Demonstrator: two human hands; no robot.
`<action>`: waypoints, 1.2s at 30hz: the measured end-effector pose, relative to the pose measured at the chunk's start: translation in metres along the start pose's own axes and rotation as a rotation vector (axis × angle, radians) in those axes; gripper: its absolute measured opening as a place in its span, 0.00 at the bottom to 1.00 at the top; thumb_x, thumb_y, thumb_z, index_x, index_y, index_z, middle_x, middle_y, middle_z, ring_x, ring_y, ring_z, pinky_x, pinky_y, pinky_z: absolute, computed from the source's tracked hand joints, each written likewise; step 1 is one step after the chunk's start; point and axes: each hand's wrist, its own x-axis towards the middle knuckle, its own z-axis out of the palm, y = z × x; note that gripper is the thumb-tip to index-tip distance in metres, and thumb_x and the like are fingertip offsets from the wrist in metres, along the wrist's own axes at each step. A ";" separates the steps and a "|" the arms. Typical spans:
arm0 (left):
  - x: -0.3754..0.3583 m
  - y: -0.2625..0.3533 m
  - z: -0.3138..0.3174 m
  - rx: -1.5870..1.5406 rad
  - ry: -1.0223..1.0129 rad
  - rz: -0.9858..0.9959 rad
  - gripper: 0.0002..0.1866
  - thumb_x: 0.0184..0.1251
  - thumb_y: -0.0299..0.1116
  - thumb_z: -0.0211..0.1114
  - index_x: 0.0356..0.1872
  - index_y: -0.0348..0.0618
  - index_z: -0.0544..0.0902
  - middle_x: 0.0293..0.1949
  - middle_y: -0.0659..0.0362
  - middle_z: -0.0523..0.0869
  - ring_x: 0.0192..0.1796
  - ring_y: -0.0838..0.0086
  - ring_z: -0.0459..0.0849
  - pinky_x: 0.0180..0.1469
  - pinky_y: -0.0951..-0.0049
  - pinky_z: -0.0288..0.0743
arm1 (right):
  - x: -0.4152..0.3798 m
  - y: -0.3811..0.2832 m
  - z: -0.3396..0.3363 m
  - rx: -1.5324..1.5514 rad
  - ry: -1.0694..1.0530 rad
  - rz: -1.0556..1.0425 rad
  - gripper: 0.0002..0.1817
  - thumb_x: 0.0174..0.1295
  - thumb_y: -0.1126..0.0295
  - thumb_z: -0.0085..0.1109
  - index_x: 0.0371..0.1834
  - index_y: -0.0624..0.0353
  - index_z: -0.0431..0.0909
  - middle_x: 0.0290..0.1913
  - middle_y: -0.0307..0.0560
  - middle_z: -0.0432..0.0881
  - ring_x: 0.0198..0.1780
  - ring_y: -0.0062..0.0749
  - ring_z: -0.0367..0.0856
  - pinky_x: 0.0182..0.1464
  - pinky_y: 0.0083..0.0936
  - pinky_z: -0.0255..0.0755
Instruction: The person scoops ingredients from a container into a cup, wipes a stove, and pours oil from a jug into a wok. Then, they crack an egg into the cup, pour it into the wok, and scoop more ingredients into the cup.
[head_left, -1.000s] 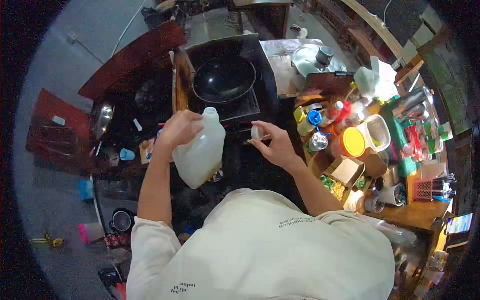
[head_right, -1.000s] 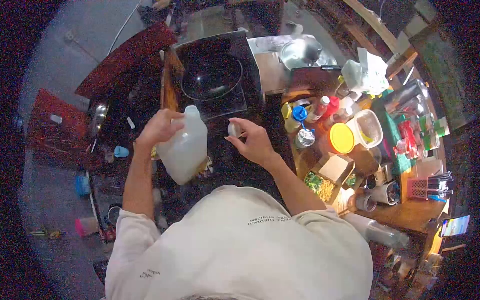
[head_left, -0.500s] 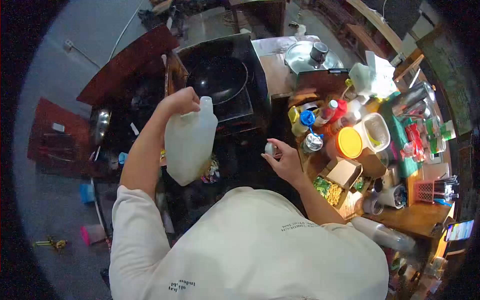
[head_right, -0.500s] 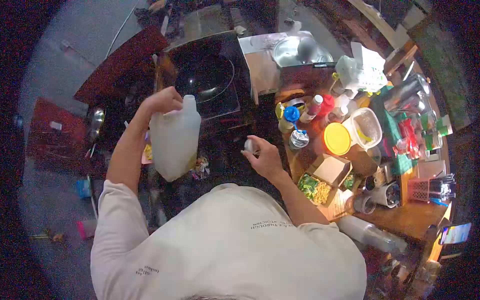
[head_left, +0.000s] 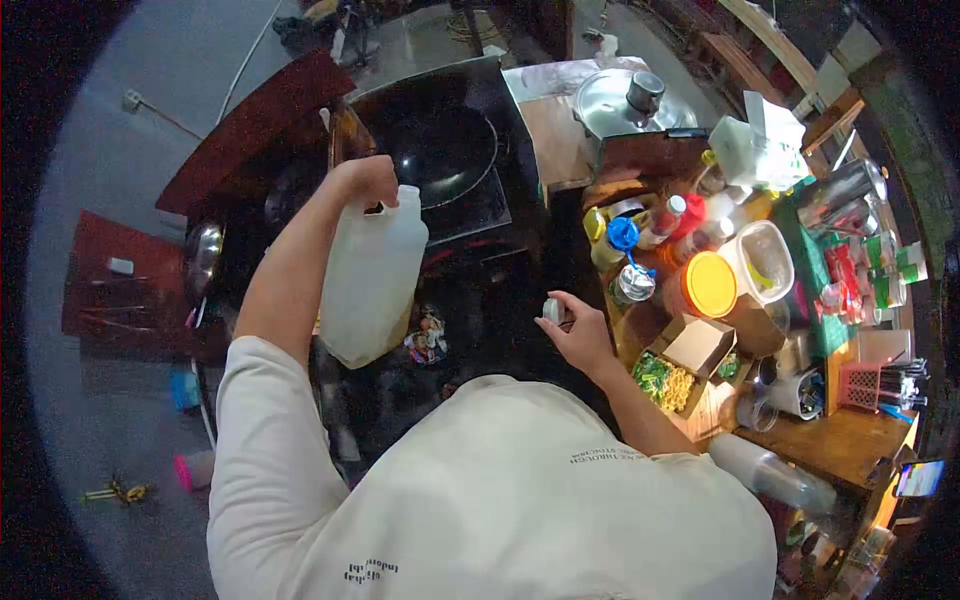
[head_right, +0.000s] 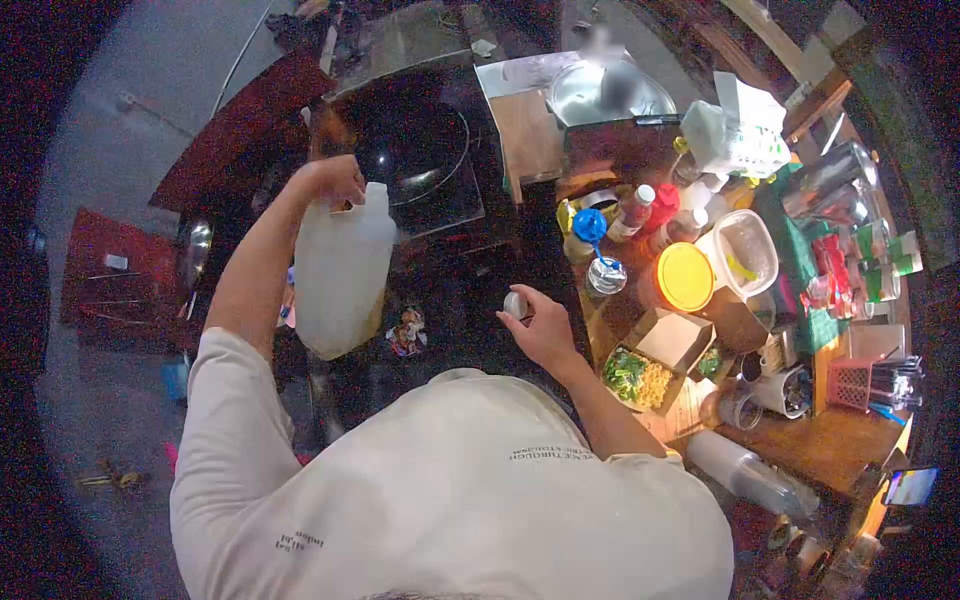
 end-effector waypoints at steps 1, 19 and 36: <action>0.006 -0.002 -0.001 0.103 -0.019 0.062 0.11 0.60 0.37 0.68 0.37 0.45 0.92 0.32 0.59 0.93 0.32 0.63 0.89 0.37 0.60 0.81 | -0.001 0.001 0.001 -0.011 -0.013 0.003 0.26 0.57 0.64 0.76 0.57 0.63 0.81 0.44 0.59 0.88 0.40 0.40 0.90 0.44 0.32 0.83; 0.089 -0.056 0.005 0.274 -0.294 -0.029 0.14 0.62 0.44 0.71 0.45 0.51 0.91 0.46 0.56 0.92 0.46 0.53 0.88 0.48 0.58 0.82 | -0.027 0.021 0.005 -0.002 -0.030 0.108 0.25 0.58 0.65 0.75 0.57 0.63 0.81 0.46 0.59 0.88 0.42 0.44 0.90 0.47 0.34 0.83; 0.084 -0.047 -0.018 0.023 -0.372 -0.013 0.19 0.58 0.39 0.76 0.48 0.43 0.91 0.42 0.54 0.93 0.43 0.65 0.91 0.48 0.60 0.84 | -0.020 0.035 -0.001 -0.063 -0.015 0.176 0.27 0.57 0.63 0.75 0.58 0.61 0.81 0.50 0.60 0.87 0.48 0.49 0.89 0.52 0.37 0.82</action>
